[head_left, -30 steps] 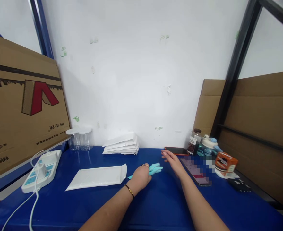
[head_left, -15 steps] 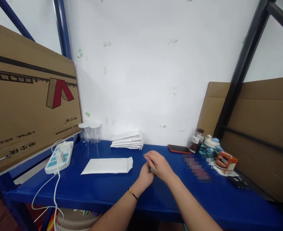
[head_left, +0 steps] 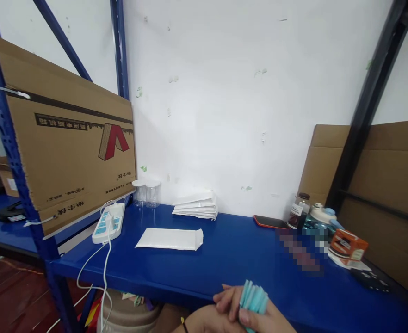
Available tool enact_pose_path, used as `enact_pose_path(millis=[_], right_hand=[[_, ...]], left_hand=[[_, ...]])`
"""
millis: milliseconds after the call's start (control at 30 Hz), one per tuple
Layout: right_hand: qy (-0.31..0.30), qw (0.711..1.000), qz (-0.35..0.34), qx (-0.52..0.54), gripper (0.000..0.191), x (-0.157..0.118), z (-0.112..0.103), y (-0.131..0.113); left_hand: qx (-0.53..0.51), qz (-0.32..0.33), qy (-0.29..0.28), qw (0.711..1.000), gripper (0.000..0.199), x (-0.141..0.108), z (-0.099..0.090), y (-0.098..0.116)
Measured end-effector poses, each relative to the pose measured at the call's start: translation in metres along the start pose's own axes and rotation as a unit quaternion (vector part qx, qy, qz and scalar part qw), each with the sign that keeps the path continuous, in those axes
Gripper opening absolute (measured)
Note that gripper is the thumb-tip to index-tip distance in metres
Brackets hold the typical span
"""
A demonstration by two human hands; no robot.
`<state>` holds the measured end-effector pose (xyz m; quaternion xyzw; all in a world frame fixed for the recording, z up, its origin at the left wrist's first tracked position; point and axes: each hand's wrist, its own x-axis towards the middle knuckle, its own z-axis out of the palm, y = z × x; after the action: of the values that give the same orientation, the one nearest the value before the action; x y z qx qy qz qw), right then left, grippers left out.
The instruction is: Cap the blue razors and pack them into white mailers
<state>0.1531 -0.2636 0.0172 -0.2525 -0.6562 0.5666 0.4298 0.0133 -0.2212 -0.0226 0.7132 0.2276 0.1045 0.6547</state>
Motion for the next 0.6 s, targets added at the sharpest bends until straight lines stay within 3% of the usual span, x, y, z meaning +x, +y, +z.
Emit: enact_pose_path(millis=[100,167,233,300,367,433,500,600], right_hand=[[0.066,0.994,-0.033,0.079,0.025,-0.014,0.009,-0.009],[0.15,0.977,-0.052,0.144,0.026,-0.017,-0.001,-0.016],[0.254,0.953,-0.064,0.153,0.019,-0.016,-0.019,-0.02],[0.331,0.934,-0.082,0.108,0.017,-0.011,-0.041,-0.016],[0.398,0.909,-0.108,0.062,0.025,-0.005,-0.06,-0.003],[0.439,0.894,-0.09,0.027,0.031,0.001,-0.072,0.016],[0.419,0.906,-0.055,0.014,0.033,0.004,-0.077,0.031],[0.389,0.92,-0.046,0.022,0.032,0.008,-0.073,0.035]], left_hand=[[0.024,0.018,0.045,0.999,0.031,-0.026,-0.003,0.002],[0.059,0.025,0.081,0.995,0.065,-0.045,-0.028,0.012],[0.242,0.046,0.24,0.939,0.101,-0.062,-0.068,0.023],[0.382,-0.002,0.345,0.857,0.115,-0.073,-0.117,0.03],[0.455,-0.115,0.347,0.812,0.122,-0.078,-0.161,0.03],[0.48,-0.232,0.281,0.798,0.131,-0.077,-0.194,0.025],[0.493,-0.268,0.232,0.795,0.129,-0.075,-0.212,0.018],[0.516,-0.26,0.218,0.786,0.113,-0.071,-0.217,0.013]])
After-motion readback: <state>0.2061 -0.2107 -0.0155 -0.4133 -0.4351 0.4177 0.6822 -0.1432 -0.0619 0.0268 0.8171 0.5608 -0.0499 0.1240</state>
